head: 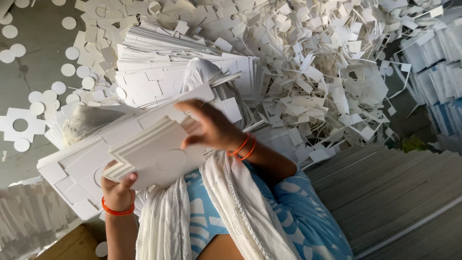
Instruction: The person sits on the floor and repeatedly picks up stacks of white paper sheets with circular cutouts. They separate the punched-out circles from the surrounding paper and place the circles into a growing pile on the floor.
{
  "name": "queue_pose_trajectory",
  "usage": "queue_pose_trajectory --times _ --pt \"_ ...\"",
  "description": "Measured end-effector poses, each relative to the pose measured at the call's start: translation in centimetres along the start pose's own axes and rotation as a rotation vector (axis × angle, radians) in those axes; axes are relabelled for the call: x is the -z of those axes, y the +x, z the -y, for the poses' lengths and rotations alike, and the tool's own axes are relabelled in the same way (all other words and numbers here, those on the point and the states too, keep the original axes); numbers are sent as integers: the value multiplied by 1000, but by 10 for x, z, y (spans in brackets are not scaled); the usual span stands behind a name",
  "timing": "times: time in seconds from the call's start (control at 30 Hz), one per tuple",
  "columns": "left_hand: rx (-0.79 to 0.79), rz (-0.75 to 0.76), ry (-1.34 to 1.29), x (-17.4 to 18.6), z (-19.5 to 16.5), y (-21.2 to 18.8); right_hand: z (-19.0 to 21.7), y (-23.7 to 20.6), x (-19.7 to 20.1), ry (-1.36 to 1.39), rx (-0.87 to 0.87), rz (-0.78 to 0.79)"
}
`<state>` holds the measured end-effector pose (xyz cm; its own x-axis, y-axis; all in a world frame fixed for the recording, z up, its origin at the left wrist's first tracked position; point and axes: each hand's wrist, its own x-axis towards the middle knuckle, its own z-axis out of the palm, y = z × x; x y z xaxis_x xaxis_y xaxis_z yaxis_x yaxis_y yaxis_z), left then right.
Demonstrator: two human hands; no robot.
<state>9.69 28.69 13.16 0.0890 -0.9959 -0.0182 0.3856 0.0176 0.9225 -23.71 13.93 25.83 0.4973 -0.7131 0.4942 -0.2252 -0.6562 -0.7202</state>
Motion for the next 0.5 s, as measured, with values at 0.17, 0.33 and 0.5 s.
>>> queue_pose_trajectory --times 0.17,0.33,0.5 --pt "2 -170 -278 14 -10 4 -105 -41 65 -355 -686 -72" --pt "83 -317 -209 18 -2 15 -185 -107 29 189 -836 21" --pt "124 -320 -211 16 -2 17 -231 -125 68 438 -825 -166"
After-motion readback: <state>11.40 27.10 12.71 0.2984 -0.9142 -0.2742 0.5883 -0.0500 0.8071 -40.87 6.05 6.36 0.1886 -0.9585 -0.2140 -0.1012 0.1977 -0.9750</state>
